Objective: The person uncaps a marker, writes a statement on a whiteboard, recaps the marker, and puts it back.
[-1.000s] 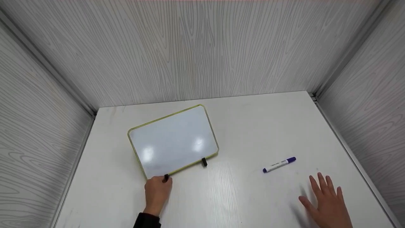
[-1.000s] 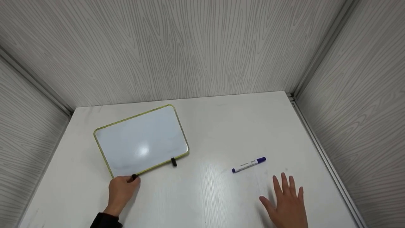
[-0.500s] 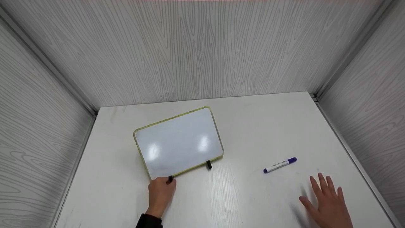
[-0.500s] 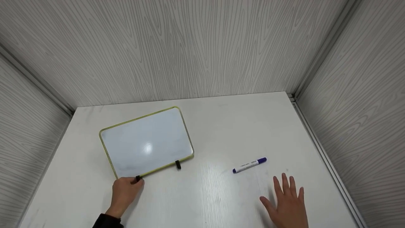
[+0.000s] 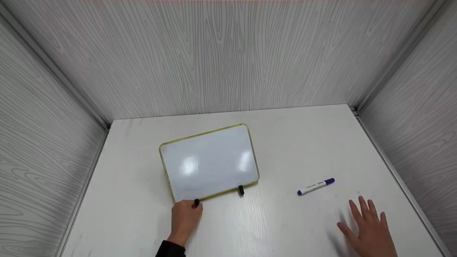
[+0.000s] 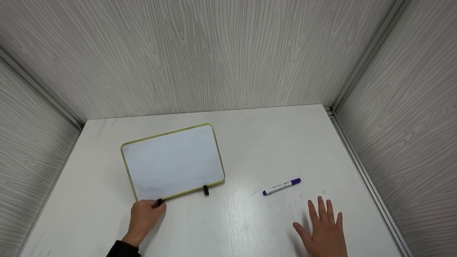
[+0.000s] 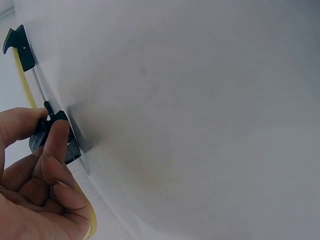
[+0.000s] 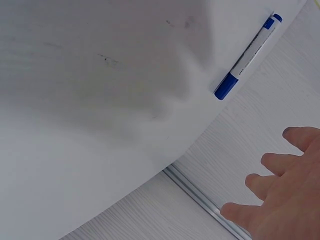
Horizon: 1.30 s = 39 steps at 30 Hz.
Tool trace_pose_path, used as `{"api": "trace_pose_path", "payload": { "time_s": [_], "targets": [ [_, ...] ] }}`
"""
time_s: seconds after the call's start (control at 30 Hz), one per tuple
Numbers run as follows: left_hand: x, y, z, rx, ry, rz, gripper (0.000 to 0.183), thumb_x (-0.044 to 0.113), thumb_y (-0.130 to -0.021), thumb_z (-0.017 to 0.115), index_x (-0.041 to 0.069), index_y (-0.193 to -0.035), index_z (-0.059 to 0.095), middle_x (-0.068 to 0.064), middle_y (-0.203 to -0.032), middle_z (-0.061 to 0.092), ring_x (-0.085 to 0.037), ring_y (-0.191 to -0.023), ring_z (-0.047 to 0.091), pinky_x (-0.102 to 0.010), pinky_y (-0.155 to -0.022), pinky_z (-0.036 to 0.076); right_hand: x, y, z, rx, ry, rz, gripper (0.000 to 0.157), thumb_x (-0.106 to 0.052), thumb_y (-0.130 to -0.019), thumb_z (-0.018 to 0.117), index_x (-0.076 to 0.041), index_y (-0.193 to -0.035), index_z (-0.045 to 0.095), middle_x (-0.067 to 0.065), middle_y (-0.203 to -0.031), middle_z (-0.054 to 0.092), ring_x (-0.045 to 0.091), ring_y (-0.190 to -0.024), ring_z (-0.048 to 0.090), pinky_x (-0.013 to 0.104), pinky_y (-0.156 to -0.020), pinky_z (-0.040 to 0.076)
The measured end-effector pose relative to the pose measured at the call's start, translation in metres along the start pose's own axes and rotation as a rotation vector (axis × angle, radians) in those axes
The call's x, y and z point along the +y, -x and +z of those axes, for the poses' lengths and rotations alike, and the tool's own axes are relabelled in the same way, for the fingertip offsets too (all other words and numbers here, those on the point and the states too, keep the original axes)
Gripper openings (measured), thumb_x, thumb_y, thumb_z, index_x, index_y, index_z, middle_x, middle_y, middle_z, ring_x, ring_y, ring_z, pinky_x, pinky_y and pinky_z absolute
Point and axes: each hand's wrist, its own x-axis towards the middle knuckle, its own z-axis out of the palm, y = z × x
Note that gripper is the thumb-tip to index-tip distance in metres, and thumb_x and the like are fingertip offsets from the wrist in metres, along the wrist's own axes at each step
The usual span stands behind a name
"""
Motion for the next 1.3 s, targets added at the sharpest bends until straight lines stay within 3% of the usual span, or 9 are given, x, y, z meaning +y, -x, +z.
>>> {"api": "trace_pose_path", "payload": {
  "time_s": [0.13, 0.37, 0.63, 0.9, 1.3],
  "targets": [
    [0.003, 0.002, 0.003, -0.019, 0.007, 0.018, 0.054, 0.001, -0.091, 0.071, 0.019, -0.050, 0.040, 0.012, -0.048, 0.033, -0.008, -0.047, 0.033, -0.025, -0.051, 0.030, 0.000, 0.001, 0.001, 0.009, -0.010, -0.004, 0.077, -0.048, -0.100, 0.065, 0.007, -0.151, 0.046, 0.035, -0.161, 0.031, 0.053, -0.153, 0.015, 0.080, -0.111, 0.010],
    [0.005, 0.005, 0.002, -0.039, -0.002, 0.028, 0.056, 0.000, -0.091, 0.071, 0.019, -0.052, 0.035, 0.012, -0.050, 0.027, -0.009, -0.049, 0.029, -0.025, -0.052, 0.028, -0.005, -0.003, 0.001, -0.024, 0.002, 0.003, 0.079, -0.051, -0.099, 0.065, 0.007, -0.151, 0.048, 0.036, -0.160, 0.032, 0.055, -0.151, 0.018, 0.080, -0.109, 0.014],
    [0.011, 0.009, 0.008, -0.063, -0.039, 0.064, 0.058, 0.000, -0.090, 0.072, 0.021, -0.055, 0.031, 0.011, -0.053, 0.022, -0.010, -0.051, 0.023, -0.026, -0.055, 0.025, -0.003, 0.000, 0.001, 0.014, -0.014, -0.014, 0.076, -0.048, -0.099, 0.067, 0.005, -0.151, 0.048, 0.034, -0.161, 0.033, 0.053, -0.153, 0.016, 0.078, -0.114, 0.008],
    [0.017, 0.015, 0.015, -0.079, -0.048, 0.083, 0.054, -0.001, -0.086, 0.072, 0.020, -0.053, 0.036, 0.013, -0.051, 0.030, -0.008, -0.050, 0.030, -0.025, -0.052, 0.028, -0.002, -0.002, 0.001, 0.022, -0.005, -0.024, 0.076, -0.048, -0.098, 0.068, 0.005, -0.150, 0.049, 0.034, -0.160, 0.034, 0.053, -0.153, 0.017, 0.079, -0.113, 0.009],
    [0.021, 0.023, 0.025, -0.091, -0.051, 0.136, 0.055, -0.006, -0.084, 0.068, 0.022, -0.053, 0.031, 0.014, -0.053, 0.023, -0.006, -0.050, 0.022, -0.024, -0.050, 0.023, -0.003, -0.003, -0.002, -0.008, -0.001, -0.010, 0.077, -0.049, -0.099, 0.066, 0.006, -0.151, 0.048, 0.034, -0.160, 0.033, 0.053, -0.152, 0.017, 0.079, -0.111, 0.011]
  ]
}}
